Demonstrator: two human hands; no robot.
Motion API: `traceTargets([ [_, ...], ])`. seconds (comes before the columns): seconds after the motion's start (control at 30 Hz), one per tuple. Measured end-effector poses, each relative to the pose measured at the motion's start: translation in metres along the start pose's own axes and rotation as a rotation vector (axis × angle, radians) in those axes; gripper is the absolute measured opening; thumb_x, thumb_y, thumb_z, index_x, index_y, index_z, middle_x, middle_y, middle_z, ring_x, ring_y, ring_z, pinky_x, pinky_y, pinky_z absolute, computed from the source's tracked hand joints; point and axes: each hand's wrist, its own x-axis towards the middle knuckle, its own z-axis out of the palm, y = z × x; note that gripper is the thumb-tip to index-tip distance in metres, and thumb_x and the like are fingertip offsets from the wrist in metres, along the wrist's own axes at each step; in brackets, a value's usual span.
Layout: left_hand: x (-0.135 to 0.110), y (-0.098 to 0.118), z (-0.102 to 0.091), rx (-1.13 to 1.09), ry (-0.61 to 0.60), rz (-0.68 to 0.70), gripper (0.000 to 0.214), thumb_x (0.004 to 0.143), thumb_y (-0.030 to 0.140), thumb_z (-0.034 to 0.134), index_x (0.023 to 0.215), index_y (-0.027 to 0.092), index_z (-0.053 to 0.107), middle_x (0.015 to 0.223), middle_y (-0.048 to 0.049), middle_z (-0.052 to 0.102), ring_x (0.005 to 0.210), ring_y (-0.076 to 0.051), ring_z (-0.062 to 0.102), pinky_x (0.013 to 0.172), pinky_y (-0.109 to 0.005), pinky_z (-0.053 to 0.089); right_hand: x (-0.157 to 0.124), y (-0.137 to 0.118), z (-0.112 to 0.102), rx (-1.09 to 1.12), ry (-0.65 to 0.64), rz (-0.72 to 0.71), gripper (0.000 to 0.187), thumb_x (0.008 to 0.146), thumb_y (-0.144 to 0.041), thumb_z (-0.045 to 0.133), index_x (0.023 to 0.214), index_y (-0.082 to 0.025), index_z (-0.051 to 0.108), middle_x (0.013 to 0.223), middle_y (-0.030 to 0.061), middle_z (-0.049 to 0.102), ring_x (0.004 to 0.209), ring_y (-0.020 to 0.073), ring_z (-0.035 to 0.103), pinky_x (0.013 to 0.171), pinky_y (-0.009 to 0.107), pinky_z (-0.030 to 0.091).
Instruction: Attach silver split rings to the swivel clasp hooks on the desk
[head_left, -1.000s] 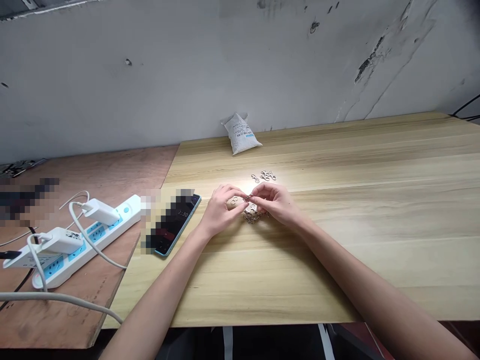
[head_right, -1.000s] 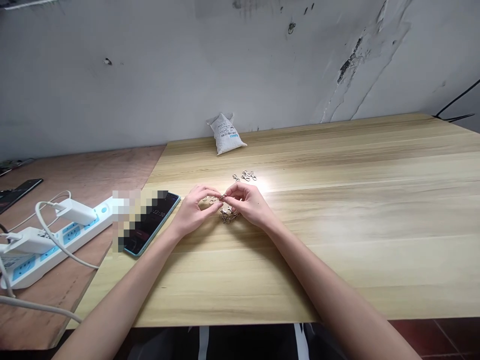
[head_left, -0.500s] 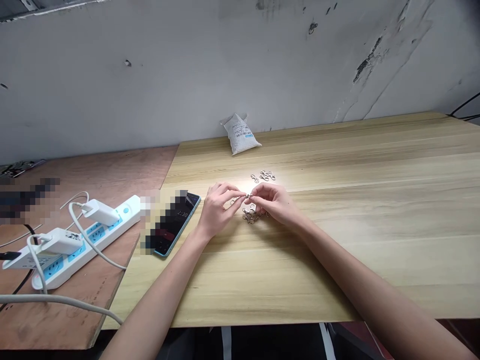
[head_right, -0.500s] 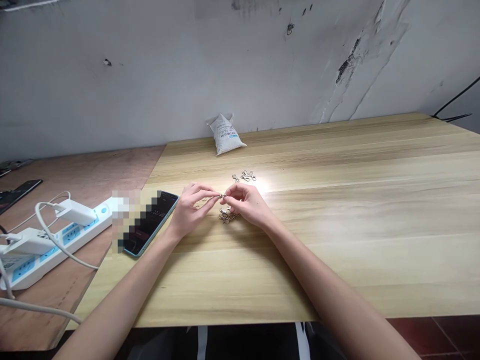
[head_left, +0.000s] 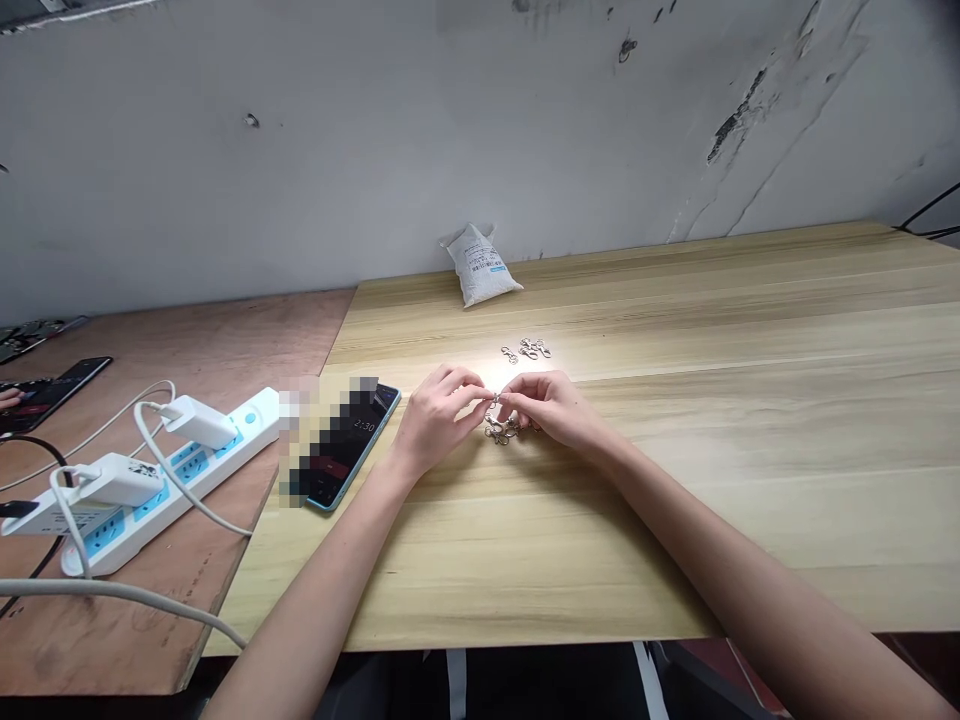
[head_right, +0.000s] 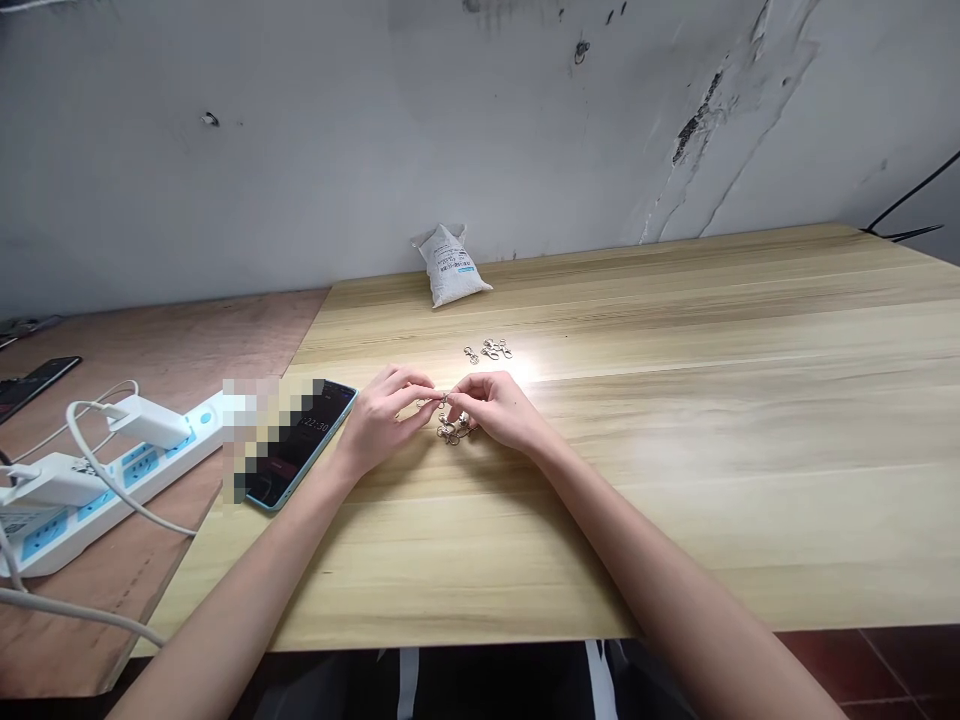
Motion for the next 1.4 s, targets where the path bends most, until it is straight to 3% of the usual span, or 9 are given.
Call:
traceTargets([
  [0.37, 0.000, 0.001, 0.000, -0.025, -0.015, -0.023, 0.012, 0.089, 0.028, 0.063, 0.096, 0.022, 0.072, 0.091, -0.0048, 0.069, 0.087, -0.019, 0.061, 0.076, -0.034, 0.051, 0.001, -0.003, -0.001, 0.066, 0.065, 0.031, 0.033, 0.077, -0.047, 0.072, 0.077, -0.014, 0.070, 0.069, 0.0052, 0.072, 0.048, 0.0074, 0.047, 0.046, 0.022, 0.037],
  [0.63, -0.001, 0.002, 0.003, -0.276, -0.005, -0.193, 0.004, 0.084, 0.019, 0.069, 0.087, 0.021, 0.071, 0.091, -0.0027, 0.070, 0.089, -0.018, 0.063, 0.079, -0.033, 0.050, 0.003, 0.000, -0.002, 0.097, 0.062, 0.015, 0.031, 0.078, -0.046, 0.072, 0.079, -0.015, 0.069, 0.069, 0.0050, 0.072, 0.048, 0.0072, 0.046, 0.045, 0.021, 0.036],
  [1.07, 0.005, 0.005, -0.007, -0.492, 0.009, -0.411, 0.007, 0.084, 0.023, 0.067, 0.078, 0.020, 0.067, 0.096, -0.0041, 0.067, 0.093, -0.018, 0.064, 0.091, -0.038, 0.050, 0.003, -0.001, -0.003, 0.040, 0.062, 0.005, 0.028, 0.081, -0.043, 0.066, 0.077, -0.016, 0.063, 0.073, 0.0047, 0.071, 0.049, 0.0067, 0.047, 0.045, 0.021, 0.038],
  [1.17, 0.004, 0.004, -0.007, -0.554, -0.033, -0.446, 0.010, 0.085, 0.027, 0.066, 0.079, 0.019, 0.067, 0.099, -0.0056, 0.068, 0.097, -0.019, 0.064, 0.094, -0.040, 0.048, 0.001, -0.002, -0.004, 0.016, 0.064, -0.043, 0.024, 0.082, -0.039, 0.066, 0.091, -0.017, 0.065, 0.086, 0.0049, 0.071, 0.053, 0.0073, 0.050, 0.047, 0.022, 0.040],
  [1.27, 0.004, 0.004, -0.007, -0.605, -0.049, -0.456, 0.012, 0.085, 0.029, 0.065, 0.080, 0.019, 0.067, 0.099, -0.0054, 0.067, 0.100, -0.020, 0.063, 0.096, -0.039, 0.047, -0.001, -0.003, -0.003, -0.055, -0.014, -0.099, 0.032, 0.083, -0.036, 0.067, 0.111, -0.021, 0.064, 0.101, 0.0049, 0.069, 0.060, 0.0084, 0.054, 0.052, 0.023, 0.043],
  [1.4, 0.005, 0.007, -0.008, -0.629, -0.086, -0.476, 0.013, 0.085, 0.031, 0.065, 0.079, 0.019, 0.067, 0.098, -0.0055, 0.066, 0.098, -0.019, 0.062, 0.088, -0.035, 0.050, -0.001, -0.001, -0.001, -0.108, -0.052, -0.140, 0.024, 0.085, -0.040, 0.067, 0.093, -0.018, 0.067, 0.079, 0.0010, 0.065, 0.056, 0.0077, 0.048, 0.051, 0.023, 0.038],
])
